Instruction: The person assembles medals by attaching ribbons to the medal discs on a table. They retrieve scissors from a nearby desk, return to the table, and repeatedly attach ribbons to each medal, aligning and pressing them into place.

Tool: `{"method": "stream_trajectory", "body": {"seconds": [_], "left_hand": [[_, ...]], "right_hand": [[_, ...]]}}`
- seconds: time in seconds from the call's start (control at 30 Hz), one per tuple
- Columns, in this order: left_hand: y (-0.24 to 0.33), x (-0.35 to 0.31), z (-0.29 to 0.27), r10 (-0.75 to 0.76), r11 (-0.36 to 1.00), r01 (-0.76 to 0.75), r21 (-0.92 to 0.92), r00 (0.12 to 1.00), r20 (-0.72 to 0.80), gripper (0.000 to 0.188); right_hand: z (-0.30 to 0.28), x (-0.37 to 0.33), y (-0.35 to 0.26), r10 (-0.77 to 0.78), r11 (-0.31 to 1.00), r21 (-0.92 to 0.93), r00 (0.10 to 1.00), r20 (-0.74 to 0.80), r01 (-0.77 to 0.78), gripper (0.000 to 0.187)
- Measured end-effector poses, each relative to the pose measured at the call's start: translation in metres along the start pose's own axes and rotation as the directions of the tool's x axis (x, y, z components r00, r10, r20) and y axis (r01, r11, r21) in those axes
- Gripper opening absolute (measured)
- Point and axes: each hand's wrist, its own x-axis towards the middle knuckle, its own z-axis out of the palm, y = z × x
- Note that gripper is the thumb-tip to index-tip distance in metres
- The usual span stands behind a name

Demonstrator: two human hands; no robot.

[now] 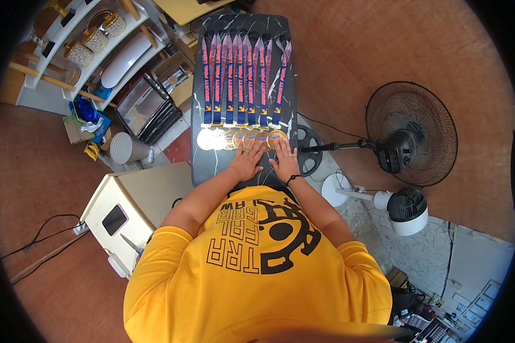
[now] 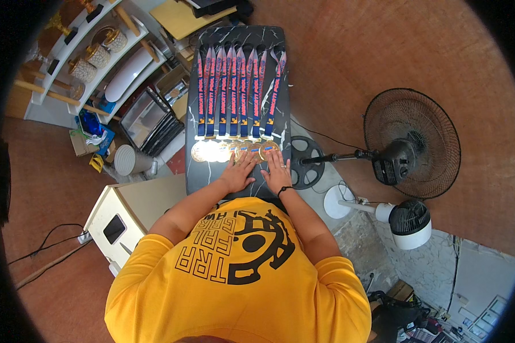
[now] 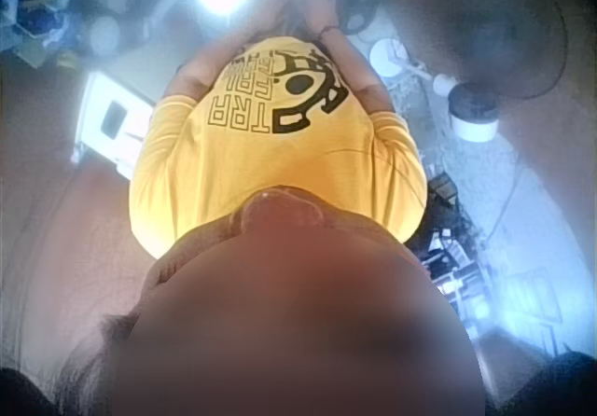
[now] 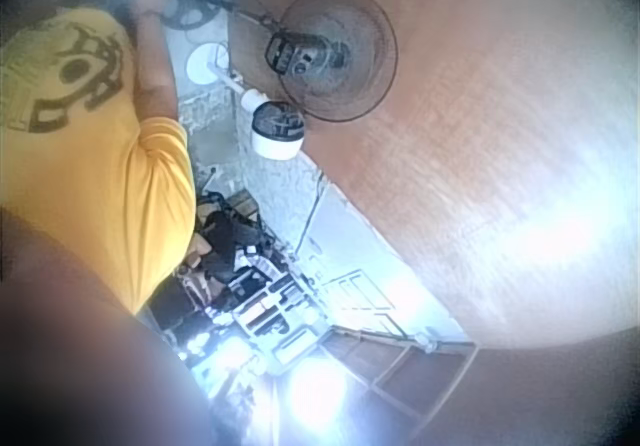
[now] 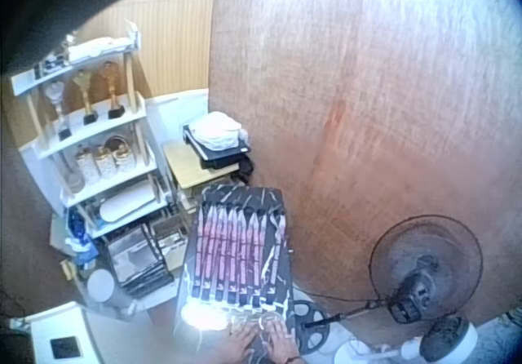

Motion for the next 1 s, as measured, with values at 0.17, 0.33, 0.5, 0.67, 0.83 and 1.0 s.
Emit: {"method": "stream_trajectory", "body": {"seconds": [0.17,0.33,0.5,0.67,0.83,1.0], "left_hand": [[0.006,-0.001,-0.005,-0.023,0.997,0.02,-0.073,0.999,-0.044,0.071],[0.011,0.002,-0.013,-0.019,0.993,0.012,-0.116,0.998,-0.06,0.07],[0.021,0.008,-0.02,0.023,1.0,-0.023,-0.008,1.0,-0.011,0.069],[0.03,0.021,-0.017,0.043,0.999,-0.043,-0.002,0.999,-0.001,0.069],[0.03,0.03,-0.014,0.044,0.999,-0.043,-0.026,0.999,0.029,0.07],[0.027,0.029,-0.017,0.06,0.997,-0.064,0.051,0.995,0.083,0.071]], "right_hand": [[-0.012,0.033,-0.004,0.098,0.99,0.121,0.958,-0.271,-0.068,0.047],[-0.012,0.098,0.004,0.324,0.937,0.232,0.896,-0.303,-0.26,0.024],[-0.006,0.119,0.018,0.322,0.937,0.216,0.917,-0.236,-0.273,0.019],[-0.008,0.122,0.032,0.267,0.948,0.234,0.936,-0.229,-0.214,0.007],[-0.008,0.121,0.043,0.158,0.961,0.255,0.97,-0.184,-0.109,0.008],[-0.011,0.131,0.051,0.068,0.985,0.161,0.996,-0.057,-0.058,0.008]]}}
